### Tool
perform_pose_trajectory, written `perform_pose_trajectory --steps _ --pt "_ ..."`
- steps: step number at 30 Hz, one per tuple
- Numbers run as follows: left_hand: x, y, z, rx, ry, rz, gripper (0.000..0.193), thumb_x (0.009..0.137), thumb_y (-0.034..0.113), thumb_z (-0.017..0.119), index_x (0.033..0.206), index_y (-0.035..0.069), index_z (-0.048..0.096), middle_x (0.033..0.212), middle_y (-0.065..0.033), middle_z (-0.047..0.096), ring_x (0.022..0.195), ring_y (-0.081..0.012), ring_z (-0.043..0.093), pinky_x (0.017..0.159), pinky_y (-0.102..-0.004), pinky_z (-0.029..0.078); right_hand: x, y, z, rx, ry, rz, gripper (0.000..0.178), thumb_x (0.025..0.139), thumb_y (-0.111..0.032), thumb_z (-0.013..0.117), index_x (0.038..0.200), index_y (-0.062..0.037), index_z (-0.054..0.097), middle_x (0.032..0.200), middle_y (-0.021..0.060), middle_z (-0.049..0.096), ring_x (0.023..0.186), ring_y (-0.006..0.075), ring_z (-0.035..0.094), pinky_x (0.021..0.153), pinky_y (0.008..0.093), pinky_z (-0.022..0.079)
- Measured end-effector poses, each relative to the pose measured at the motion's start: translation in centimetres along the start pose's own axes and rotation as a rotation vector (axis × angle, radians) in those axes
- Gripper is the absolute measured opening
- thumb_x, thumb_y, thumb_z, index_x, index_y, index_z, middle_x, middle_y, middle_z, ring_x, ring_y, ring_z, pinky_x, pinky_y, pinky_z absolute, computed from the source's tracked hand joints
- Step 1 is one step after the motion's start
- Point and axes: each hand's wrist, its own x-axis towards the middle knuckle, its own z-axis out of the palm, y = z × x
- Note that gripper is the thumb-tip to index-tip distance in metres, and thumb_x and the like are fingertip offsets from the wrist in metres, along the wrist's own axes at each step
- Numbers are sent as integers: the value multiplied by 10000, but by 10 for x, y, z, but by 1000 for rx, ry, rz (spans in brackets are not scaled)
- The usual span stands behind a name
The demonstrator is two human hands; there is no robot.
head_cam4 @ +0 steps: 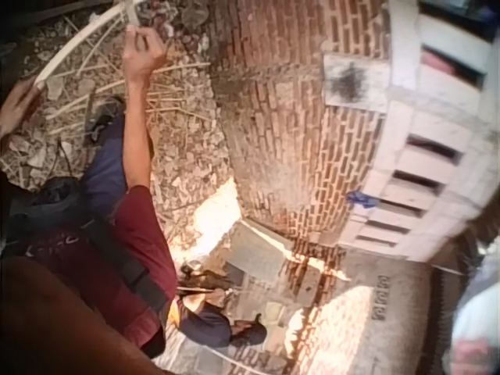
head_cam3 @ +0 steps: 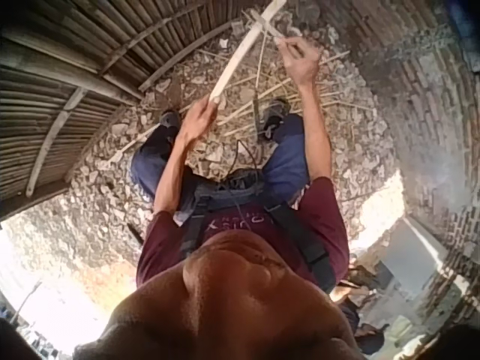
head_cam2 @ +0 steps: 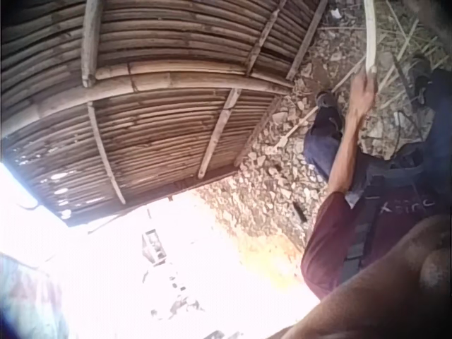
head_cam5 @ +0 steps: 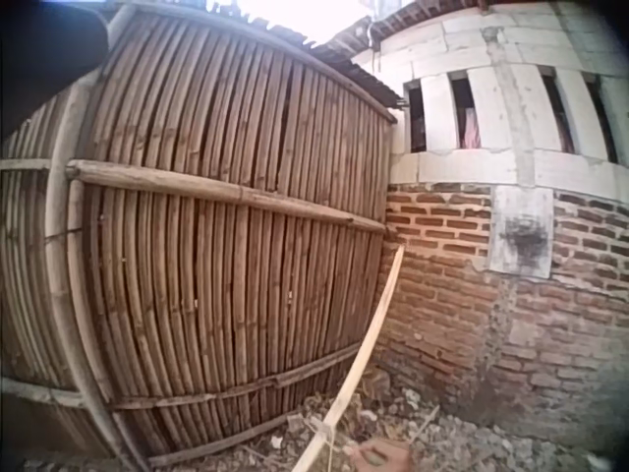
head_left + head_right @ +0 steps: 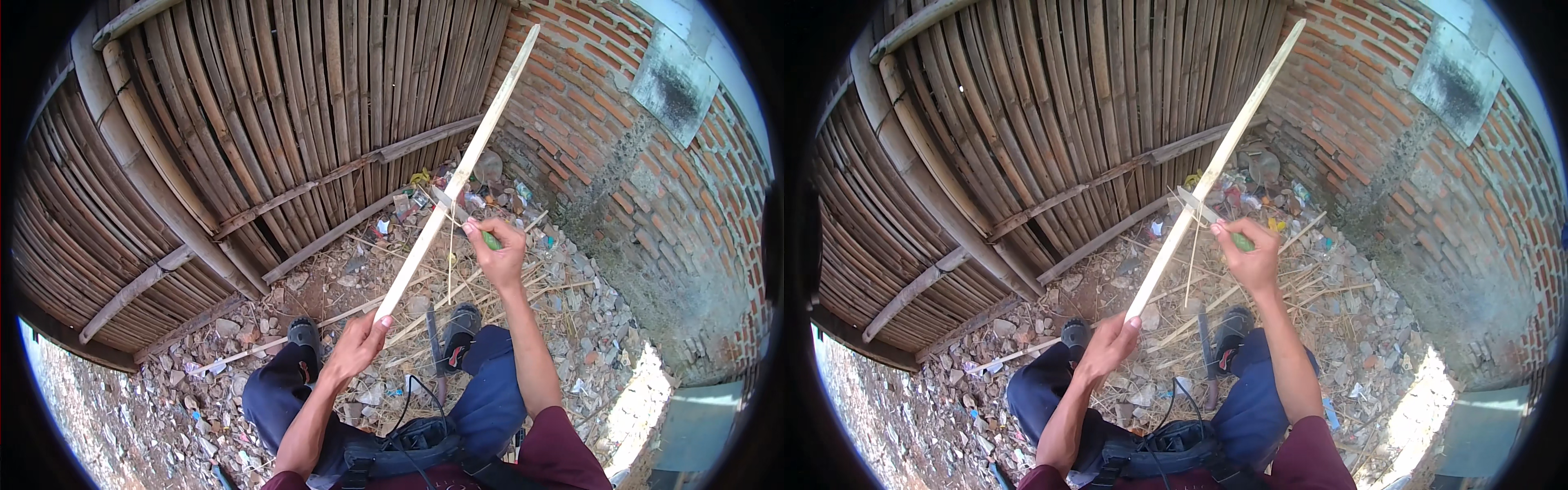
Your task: The person uses a small knife to shave and smooth the outer surface of long bamboo strips while sitting outdoors.
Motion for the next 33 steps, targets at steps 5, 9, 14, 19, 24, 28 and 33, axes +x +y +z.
perform_pose_trajectory --steps 5,9,14,19,24,28,33 --pt "-3 2 -4 106 35 79 467 1153 412 507 970 -6 602 626 -84 530 574 -202 497 574 -421 414 2 17 -13 829 -209 623 99 978 -68 790 943 -37 702 738 -10 632 615 18 476 543 212 337" --pt "-2 6 1 102 54 70 452 1152 398 504 998 -14 607 622 -111 531 567 -227 504 582 -443 422 -2 16 3 485 -97 334 158 943 -95 833 1040 -47 718 738 12 661 649 67 572 578 268 431" --pt "-5 10 3 141 112 90 419 1149 362 518 1007 -21 610 621 -159 534 553 -293 523 585 -458 428 -3 -8 1 -137 -229 179 451 840 -94 843 1256 -60 674 762 146 692 690 233 705 665 355 518" --pt "1 12 16 170 102 160 372 1139 309 549 992 -29 601 608 -201 534 524 -356 533 563 -468 422 -19 34 5 -374 -275 115 385 853 -1 633 1229 21 714 874 267 724 867 510 711 819 539 557" --pt "-3 11 33 199 122 165 350 1134 283 563 975 -29 568 589 -229 539 494 -380 562 538 -491 420 -10 32 6 -561 -233 60 180 751 3 650 915 49 709 863 250 706 804 496 694 736 555 548" --pt "-5 18 42 214 87 115 340 1133 282 566 1008 -34 559 577 -232 536 496 -401 586 523 -491 426 -3 47 7 -584 -128 18 83 745 -40 662 772 39 669 782 263 679 763 486 691 682 553 531" --pt "-8 24 49 239 72 77 326 1131 269 550 1056 -44 604 640 -242 577 562 -418 623 586 -498 468 1 76 4 -625 -92 -4 155 704 -93 779 836 -12 771 712 247 690 677 450 701 605 514 544"
